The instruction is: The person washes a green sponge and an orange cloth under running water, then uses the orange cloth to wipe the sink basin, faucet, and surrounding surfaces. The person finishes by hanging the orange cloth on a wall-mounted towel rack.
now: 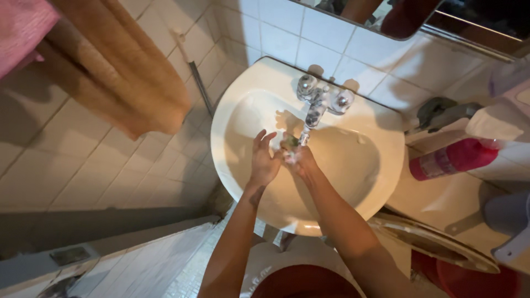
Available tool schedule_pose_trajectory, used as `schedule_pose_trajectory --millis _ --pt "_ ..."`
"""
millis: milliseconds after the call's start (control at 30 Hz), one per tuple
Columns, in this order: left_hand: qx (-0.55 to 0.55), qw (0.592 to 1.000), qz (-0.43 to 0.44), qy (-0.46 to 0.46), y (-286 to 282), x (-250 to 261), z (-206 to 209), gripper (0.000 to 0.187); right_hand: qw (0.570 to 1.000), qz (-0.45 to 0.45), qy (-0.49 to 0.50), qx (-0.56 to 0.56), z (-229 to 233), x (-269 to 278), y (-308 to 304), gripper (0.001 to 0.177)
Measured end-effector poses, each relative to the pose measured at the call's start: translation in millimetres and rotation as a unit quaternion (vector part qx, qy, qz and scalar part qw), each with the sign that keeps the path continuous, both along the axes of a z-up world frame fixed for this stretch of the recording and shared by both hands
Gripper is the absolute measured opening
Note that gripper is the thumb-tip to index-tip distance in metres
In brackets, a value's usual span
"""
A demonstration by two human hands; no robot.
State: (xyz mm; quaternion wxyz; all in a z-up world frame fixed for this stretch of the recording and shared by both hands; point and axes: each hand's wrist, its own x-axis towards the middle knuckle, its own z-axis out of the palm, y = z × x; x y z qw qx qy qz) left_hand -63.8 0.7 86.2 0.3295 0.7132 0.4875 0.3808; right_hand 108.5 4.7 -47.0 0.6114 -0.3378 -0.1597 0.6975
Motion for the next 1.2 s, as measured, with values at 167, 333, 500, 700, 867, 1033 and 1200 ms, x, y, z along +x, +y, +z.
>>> schedule_pose_trajectory --millis 167,333,500,700,867,1033,1200 --pt "-0.06 0.998 0.01 -0.003 -6 -4 1 0.037 0.98 -0.11 0.062 -0.156 -12 -13 10 0.027" --pt "-0.026 1.0 0.004 -0.017 -7 3 -25 0.029 0.977 -0.115 0.098 -0.148 -34 -9 12 0.016" --pt "-0.098 0.994 0.023 -0.045 -2 11 -32 0.03 0.976 -0.086 0.097 -0.178 28 0 -13 0.027" --pt "-0.126 0.984 0.058 -0.114 10 18 -55 0.024 0.992 -0.041 0.052 -0.109 62 -1 -24 0.044" --pt "-0.206 0.963 0.025 -0.172 8 31 -65 0.022 0.99 -0.086 -0.029 -0.112 14 -4 -16 0.022" --pt "-0.445 0.867 0.0 -0.225 4 37 -57 0.033 0.985 -0.086 -0.113 -0.102 33 -10 -20 0.023" --pt "-0.457 0.832 0.06 -0.309 22 35 -122 0.035 0.853 -0.144 -0.498 0.056 111 -13 -62 0.052"
